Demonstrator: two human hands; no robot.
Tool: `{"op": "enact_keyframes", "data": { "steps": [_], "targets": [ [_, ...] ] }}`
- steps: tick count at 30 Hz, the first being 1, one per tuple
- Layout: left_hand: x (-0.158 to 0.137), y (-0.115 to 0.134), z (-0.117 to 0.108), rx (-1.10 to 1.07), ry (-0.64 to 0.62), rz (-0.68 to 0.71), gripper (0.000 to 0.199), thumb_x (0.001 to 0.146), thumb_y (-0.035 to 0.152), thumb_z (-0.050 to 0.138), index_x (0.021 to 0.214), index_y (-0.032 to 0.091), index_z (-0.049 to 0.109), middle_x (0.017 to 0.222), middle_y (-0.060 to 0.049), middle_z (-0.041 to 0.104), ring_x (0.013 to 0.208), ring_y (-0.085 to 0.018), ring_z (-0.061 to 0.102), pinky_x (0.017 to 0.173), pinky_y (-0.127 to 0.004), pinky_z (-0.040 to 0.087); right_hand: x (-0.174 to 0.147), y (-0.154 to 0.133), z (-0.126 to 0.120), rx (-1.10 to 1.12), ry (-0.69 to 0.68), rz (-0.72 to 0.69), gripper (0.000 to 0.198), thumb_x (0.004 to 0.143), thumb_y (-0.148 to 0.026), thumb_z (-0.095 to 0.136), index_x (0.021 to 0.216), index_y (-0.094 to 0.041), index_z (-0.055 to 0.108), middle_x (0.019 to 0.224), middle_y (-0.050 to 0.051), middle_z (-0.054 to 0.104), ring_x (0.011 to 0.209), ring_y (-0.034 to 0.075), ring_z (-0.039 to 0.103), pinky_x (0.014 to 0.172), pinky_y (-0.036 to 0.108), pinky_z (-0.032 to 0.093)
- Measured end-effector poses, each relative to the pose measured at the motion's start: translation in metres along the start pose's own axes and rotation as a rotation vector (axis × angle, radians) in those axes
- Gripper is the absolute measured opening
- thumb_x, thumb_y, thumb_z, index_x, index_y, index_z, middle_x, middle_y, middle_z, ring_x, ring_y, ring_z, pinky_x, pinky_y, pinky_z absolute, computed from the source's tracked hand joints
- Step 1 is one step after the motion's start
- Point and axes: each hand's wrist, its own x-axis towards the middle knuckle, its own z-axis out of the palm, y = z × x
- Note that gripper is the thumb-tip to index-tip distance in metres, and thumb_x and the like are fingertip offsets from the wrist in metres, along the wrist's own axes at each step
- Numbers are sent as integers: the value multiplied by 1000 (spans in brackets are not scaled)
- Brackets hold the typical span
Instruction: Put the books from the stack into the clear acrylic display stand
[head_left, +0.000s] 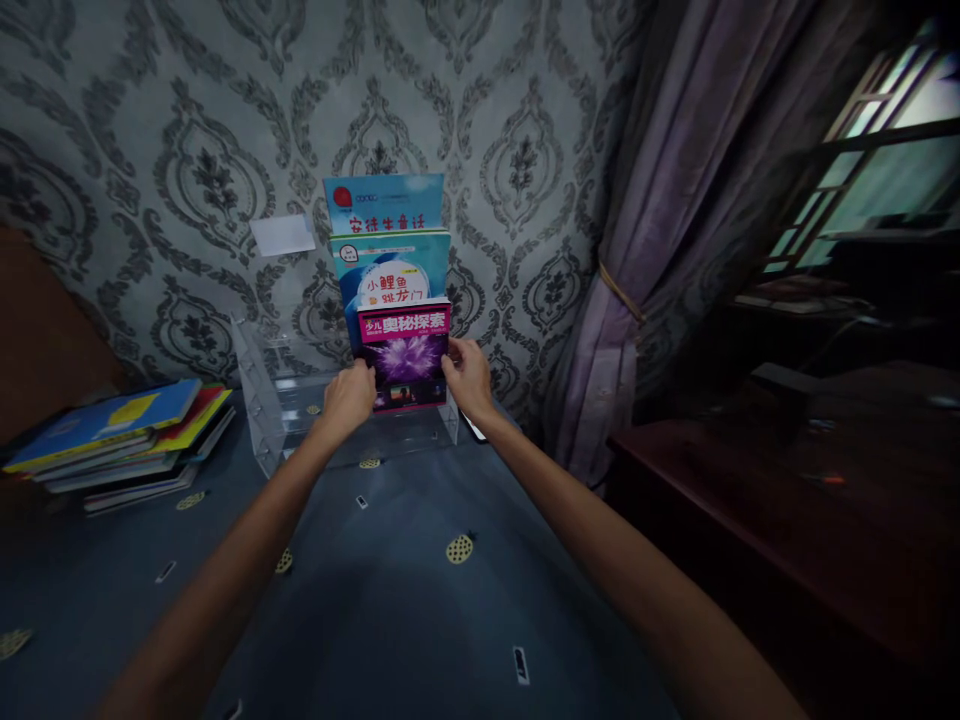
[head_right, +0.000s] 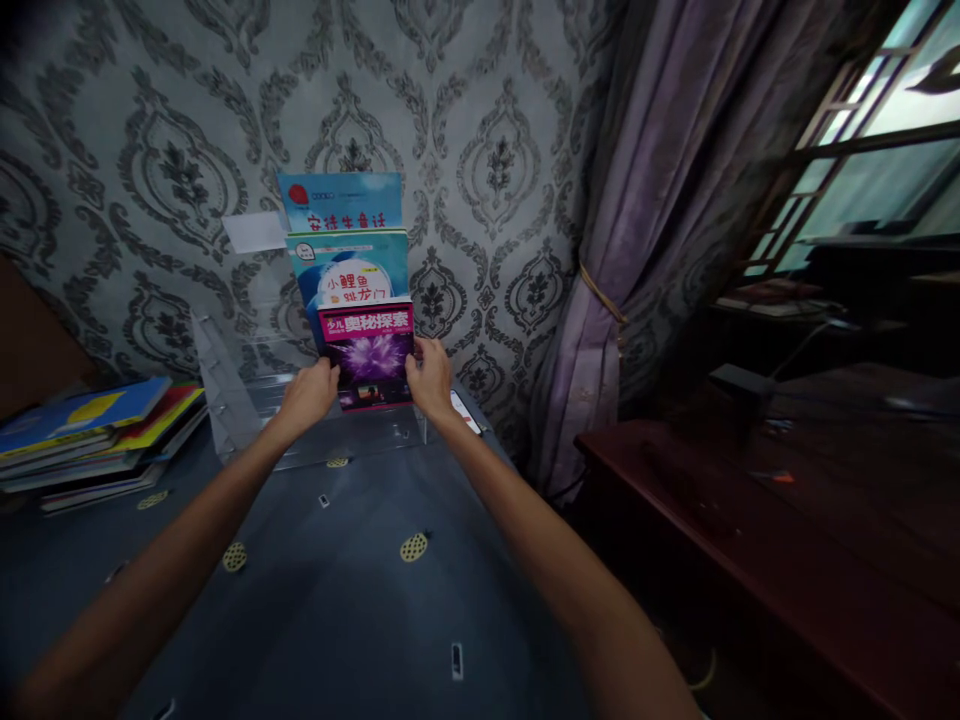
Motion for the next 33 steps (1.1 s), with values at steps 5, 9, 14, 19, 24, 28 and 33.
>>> {"op": "enact_keyframes", "data": {
  "steps": [5,9,14,19,24,28,33],
  "targets": [
    [1,-2,2,-13,11,8,34,102,32,35,116,15,62,104,-21,75,100,-34,72,82,-40,51,1,1,-1,-2,-15,1,30,84,-22,51,109,-18,68,99,12,67,90,28,63,85,43,53],
    [2,-4,4,-15,10,13,34,102,30,35,116,15,62,102,-20,75,99,-32,73,82,-38,51,4,0,-3,-14,-19,5,27,83,-22,51,103,-17,68,96,12,67,88,28,63,86,44,52],
    [4,-4,2,-14,-9,19,33,101,29,35,115,14,61,103,-22,75,98,-34,73,81,-39,51,4,2,-2,-15,-16,14,26,83,-22,52,103,-17,68,97,13,67,89,28,64,86,44,52],
    [3,-2,-1,-23,-1,29,32,101,29,36,120,13,56,102,-23,75,98,-34,73,81,-39,51,5,4,1,-7,-9,16,38,82,-21,53,118,-17,66,97,11,68,88,27,63,86,43,53],
    [2,0,-2,-37,3,42,31,100,25,35,122,10,50,101,-25,74,96,-35,74,81,-40,51,6,5,2,-2,-4,-1,43,81,-19,53,122,-18,67,91,9,66,85,26,63,85,43,53],
    [3,-1,-4,-44,-8,61,29,100,21,34,122,9,50,101,-26,73,97,-36,74,81,-41,51,5,5,3,-1,13,6,41,82,-18,52,120,-19,69,90,8,65,83,25,63,86,41,53],
    [6,-7,-5,-57,-19,103,27,98,22,46,122,9,50,105,-27,72,101,-37,72,84,-41,50,3,7,3,14,-17,1,48,78,-19,56,126,-18,66,96,9,64,85,25,62,83,42,54]
  ]
}}
